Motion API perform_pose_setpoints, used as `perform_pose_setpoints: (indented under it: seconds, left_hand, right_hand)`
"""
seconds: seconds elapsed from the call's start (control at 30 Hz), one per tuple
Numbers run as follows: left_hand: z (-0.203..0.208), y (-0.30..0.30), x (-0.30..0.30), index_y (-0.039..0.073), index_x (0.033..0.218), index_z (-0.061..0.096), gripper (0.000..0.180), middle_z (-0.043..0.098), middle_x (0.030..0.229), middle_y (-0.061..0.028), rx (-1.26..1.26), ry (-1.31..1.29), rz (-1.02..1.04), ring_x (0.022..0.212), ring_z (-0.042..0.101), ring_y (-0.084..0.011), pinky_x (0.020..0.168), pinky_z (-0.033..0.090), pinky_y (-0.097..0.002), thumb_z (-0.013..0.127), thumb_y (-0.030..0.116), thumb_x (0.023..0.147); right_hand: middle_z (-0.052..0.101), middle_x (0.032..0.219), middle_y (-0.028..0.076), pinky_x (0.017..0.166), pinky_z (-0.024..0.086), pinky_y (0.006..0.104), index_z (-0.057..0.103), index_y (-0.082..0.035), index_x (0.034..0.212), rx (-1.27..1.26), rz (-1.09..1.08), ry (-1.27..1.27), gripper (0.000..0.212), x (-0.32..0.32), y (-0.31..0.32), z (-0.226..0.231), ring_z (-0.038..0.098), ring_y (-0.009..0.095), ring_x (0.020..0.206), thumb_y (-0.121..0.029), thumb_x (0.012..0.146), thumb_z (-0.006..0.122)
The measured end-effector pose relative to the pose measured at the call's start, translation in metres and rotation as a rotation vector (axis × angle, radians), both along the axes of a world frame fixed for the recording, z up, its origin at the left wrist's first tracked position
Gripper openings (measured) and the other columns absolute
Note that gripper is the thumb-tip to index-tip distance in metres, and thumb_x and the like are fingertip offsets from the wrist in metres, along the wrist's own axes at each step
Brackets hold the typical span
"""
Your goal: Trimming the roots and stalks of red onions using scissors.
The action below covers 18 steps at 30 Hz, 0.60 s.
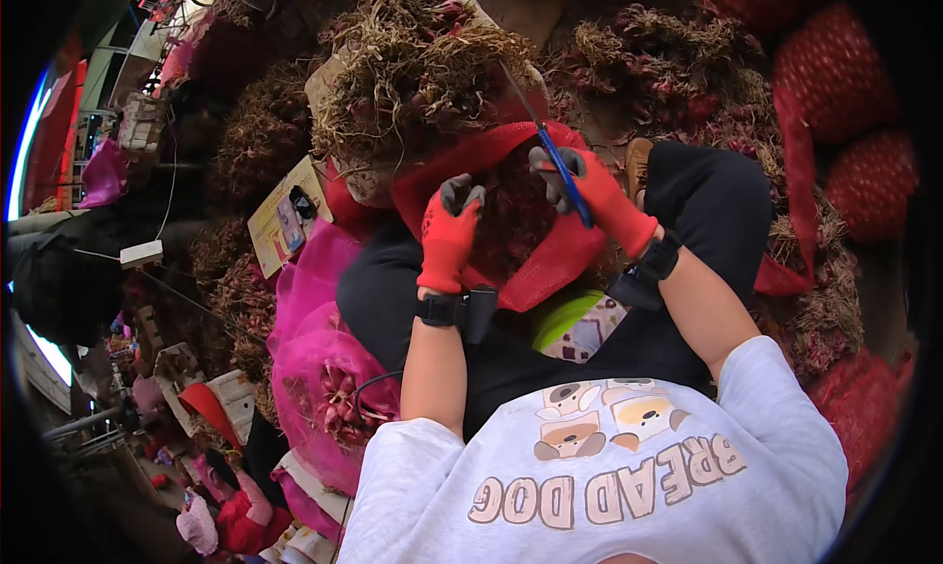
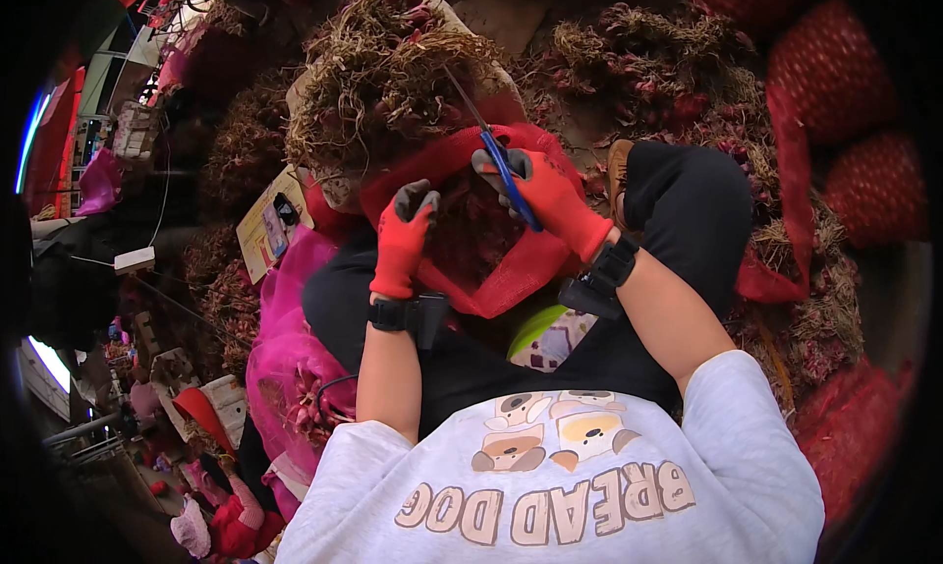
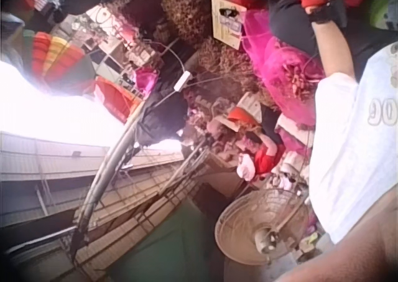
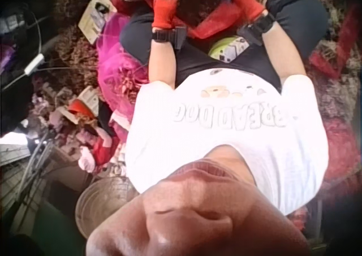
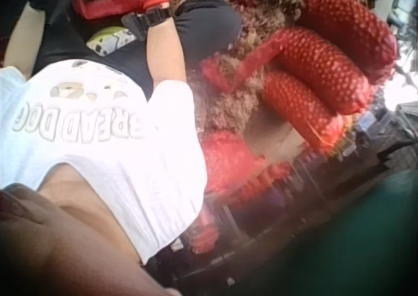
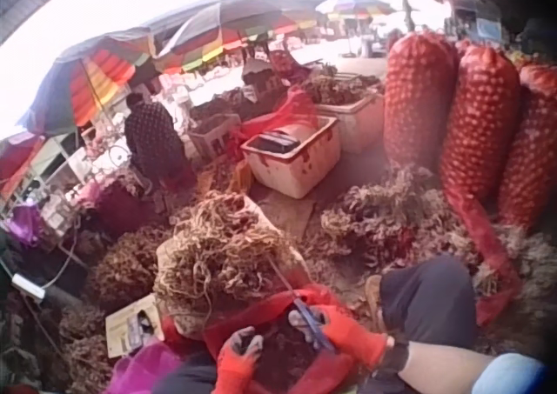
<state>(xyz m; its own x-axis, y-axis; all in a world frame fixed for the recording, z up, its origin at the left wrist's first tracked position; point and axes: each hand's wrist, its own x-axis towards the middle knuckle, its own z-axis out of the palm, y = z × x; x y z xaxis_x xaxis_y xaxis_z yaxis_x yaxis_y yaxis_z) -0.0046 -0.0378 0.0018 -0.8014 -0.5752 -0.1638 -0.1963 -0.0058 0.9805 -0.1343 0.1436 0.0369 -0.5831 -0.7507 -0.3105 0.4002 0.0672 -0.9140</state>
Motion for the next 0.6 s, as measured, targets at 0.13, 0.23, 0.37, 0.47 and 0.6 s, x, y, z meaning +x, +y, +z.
perform_pose_setpoints:
  seconds: [0.13,0.23,0.37,0.47,0.6]
  left_hand:
    - [0.040,-0.040,-0.048,0.003,0.098,0.060,0.014,0.058,0.075,0.0034,-0.042,0.070,0.030,0.059,0.047,-0.0032,0.053,0.039,-0.0189,0.060,0.009,0.085]
    - [0.003,-0.086,-0.071,0.003,0.090,0.062,0.010,0.058,0.071,0.0034,-0.125,0.069,0.086,0.056,0.048,-0.0039,0.051,0.039,-0.0202,0.061,0.011,0.085]
    - [-0.048,-0.097,-0.101,0.002,0.107,0.055,0.038,0.063,0.090,-0.0093,-0.421,-0.034,0.148,0.076,0.059,-0.0202,0.070,0.047,-0.0315,0.070,0.021,0.077]
    - [-0.055,-0.080,-0.136,0.001,0.114,0.050,0.053,0.058,0.108,-0.0172,-0.684,-0.297,0.418,0.095,0.057,-0.0315,0.086,0.043,-0.0383,0.073,0.024,0.072]
    - [-0.039,-0.062,-0.145,0.000,0.112,0.052,0.051,0.061,0.102,-0.0162,-0.922,-0.346,0.427,0.091,0.059,-0.0297,0.084,0.045,-0.0364,0.073,0.022,0.071]
  right_hand:
    - [0.049,0.063,-0.006,0.047,0.036,0.0191,0.061,-0.011,0.092,-0.053,-0.033,-0.051,0.024,-0.006,0.004,0.000,0.044,0.001,0.052,-0.034,0.086,0.062]
    - [0.052,0.064,-0.005,0.049,0.036,0.0215,0.063,-0.009,0.094,-0.062,-0.030,-0.015,0.028,-0.001,-0.001,0.015,0.045,0.003,0.053,-0.035,0.084,0.064]
    - [0.055,0.068,-0.002,0.056,0.039,0.0246,0.064,-0.006,0.098,-0.041,-0.047,0.119,0.033,-0.003,-0.001,0.020,0.047,0.005,0.060,-0.036,0.084,0.064]
    - [0.061,0.074,0.002,0.063,0.042,0.0275,0.064,-0.006,0.099,-0.034,-0.115,0.210,0.035,-0.011,0.002,0.008,0.053,0.009,0.067,-0.037,0.083,0.065]
    - [0.051,0.067,-0.007,0.049,0.040,0.0185,0.061,-0.010,0.099,-0.057,-0.140,0.156,0.024,-0.016,0.007,0.002,0.047,0.002,0.054,-0.030,0.086,0.063]
